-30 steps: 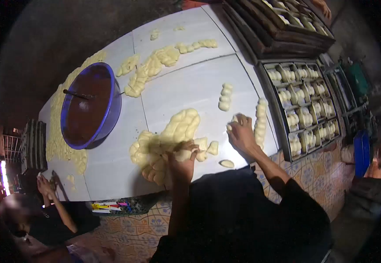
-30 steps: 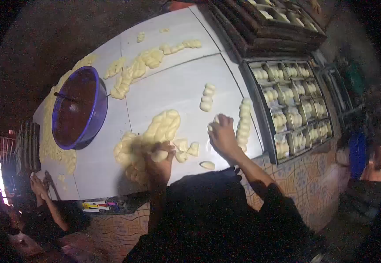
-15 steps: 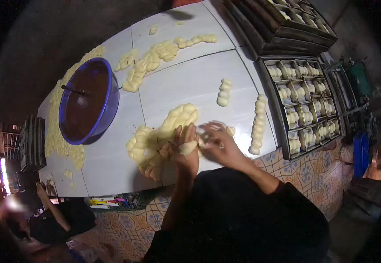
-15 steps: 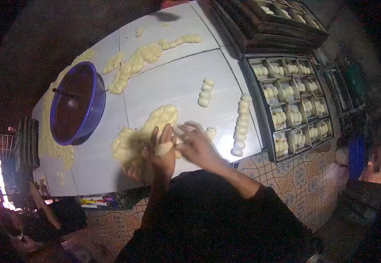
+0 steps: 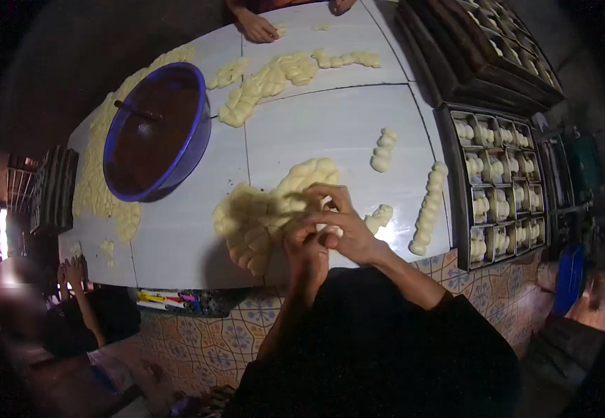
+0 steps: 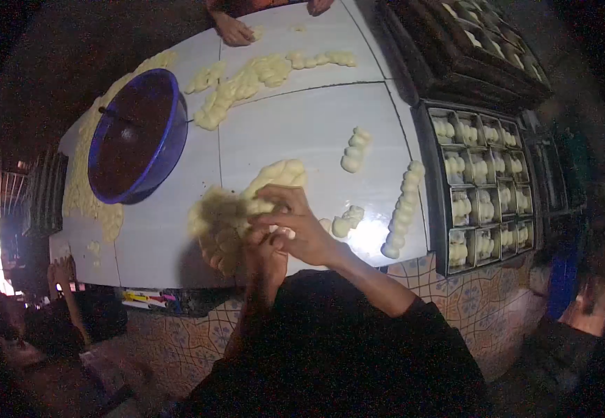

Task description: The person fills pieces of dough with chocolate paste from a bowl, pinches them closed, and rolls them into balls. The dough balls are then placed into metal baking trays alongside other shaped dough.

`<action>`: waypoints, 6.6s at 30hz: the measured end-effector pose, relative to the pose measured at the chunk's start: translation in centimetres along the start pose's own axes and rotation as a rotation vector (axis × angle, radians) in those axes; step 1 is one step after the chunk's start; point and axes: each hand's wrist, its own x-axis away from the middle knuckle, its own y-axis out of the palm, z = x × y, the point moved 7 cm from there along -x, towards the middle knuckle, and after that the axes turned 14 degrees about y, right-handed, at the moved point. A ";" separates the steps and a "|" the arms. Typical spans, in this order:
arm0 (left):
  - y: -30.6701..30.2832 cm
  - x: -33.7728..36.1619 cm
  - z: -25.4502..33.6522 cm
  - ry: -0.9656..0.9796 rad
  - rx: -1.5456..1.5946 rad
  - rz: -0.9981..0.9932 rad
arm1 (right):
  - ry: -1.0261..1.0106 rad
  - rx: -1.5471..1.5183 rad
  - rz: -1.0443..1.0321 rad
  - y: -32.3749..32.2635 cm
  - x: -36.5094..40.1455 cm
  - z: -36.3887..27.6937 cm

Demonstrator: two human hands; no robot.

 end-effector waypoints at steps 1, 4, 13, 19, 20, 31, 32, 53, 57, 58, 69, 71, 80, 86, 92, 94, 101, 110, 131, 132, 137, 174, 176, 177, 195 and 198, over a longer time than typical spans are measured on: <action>-0.3 0.0 -0.1 -0.136 0.264 0.138 | 0.047 -0.127 -0.065 1.1 -0.3 1.1; -0.4 0.2 -0.6 -0.168 0.488 0.223 | 0.036 -0.118 -0.134 1.9 -1.6 2.2; -8.3 -22.4 21.9 0.512 -0.991 0.072 | 0.340 -0.713 -0.208 3.7 -3.4 7.4; -13.3 -29.9 22.2 -0.110 -1.335 0.074 | 0.393 -0.684 -0.142 3.0 -3.5 8.4; -12.7 -28.9 21.5 -0.163 -1.286 0.108 | 0.404 -0.687 -0.115 3.0 -3.1 8.6; -2.8 -7.7 3.7 -0.093 -0.136 0.231 | 0.899 -0.953 0.171 3.8 -2.4 10.4; -2.7 -6.7 3.2 -0.124 -0.202 0.205 | 0.875 -0.799 0.228 3.1 -1.8 9.6; 1.0 -0.5 -2.8 -0.085 -0.796 -0.194 | 0.597 -0.144 0.397 -4.5 5.6 5.6; 3.1 -1.2 -2.5 -0.006 -0.397 -0.305 | 0.886 -0.788 -0.139 -2.5 6.8 9.9; 4.5 -1.0 -1.4 0.007 -0.338 -0.273 | 0.901 -0.964 -0.274 -2.4 6.7 7.4; -2.8 -3.1 1.9 0.384 -0.600 0.157 | 0.362 0.389 0.644 -10.8 6.2 10.9; -5.2 -2.9 1.6 0.422 -0.470 0.207 | 0.440 0.333 0.558 -11.0 7.4 8.7; 0.8 -0.9 -0.5 0.360 -0.899 -0.230 | 0.641 0.083 0.199 -4.7 9.3 11.2; 3.8 -0.3 0.4 0.190 -0.927 -0.338 | 0.287 -0.180 0.299 -6.6 5.3 0.8; 1.6 0.2 1.4 0.147 -0.696 0.016 | 0.256 -0.105 0.287 -3.6 2.1 1.5; 1.2 -0.1 1.7 0.018 -0.821 0.017 | 0.191 -0.103 0.255 -4.0 0.3 1.3; 0.9 -2.1 0.4 -0.078 -0.442 -0.288 | 0.208 -0.475 -0.103 1.0 -1.5 3.0; -9.5 -24.9 22.7 0.582 -1.180 0.165 | 0.359 -0.645 -0.225 0.6 -3.5 5.3; -1.5 -6.4 0.3 -0.141 -0.315 0.081 | 0.733 -0.727 0.326 0.1 -1.4 9.7; -0.6 -5.7 -0.1 -0.198 -0.237 0.066 | 0.550 -0.345 0.335 -1.2 -1.4 7.5; 1.2 -3.7 1.9 -0.011 -0.923 -0.238 | 0.166 0.216 0.224 -2.4 0.8 3.7; 0.7 -2.3 -1.4 0.330 -0.877 -0.360 | 0.497 0.367 0.365 -5.7 8.6 11.7; 0.9 -1.8 -1.8 0.102 -0.911 -0.321 | 0.423 0.189 0.361 -5.3 6.6 8.6; 0.5 -1.8 -2.1 0.089 -0.810 -0.322 | 0.352 0.124 0.362 -5.4 5.5 5.8; 0.6 -1.4 -1.3 -0.247 0.518 0.089 | 0.207 -0.317 -0.133 -0.3 -1.4 4.5; -3.3 -7.3 1.8 -0.028 0.593 -0.034 | 0.320 -0.798 -0.211 0.6 -2.8 6.1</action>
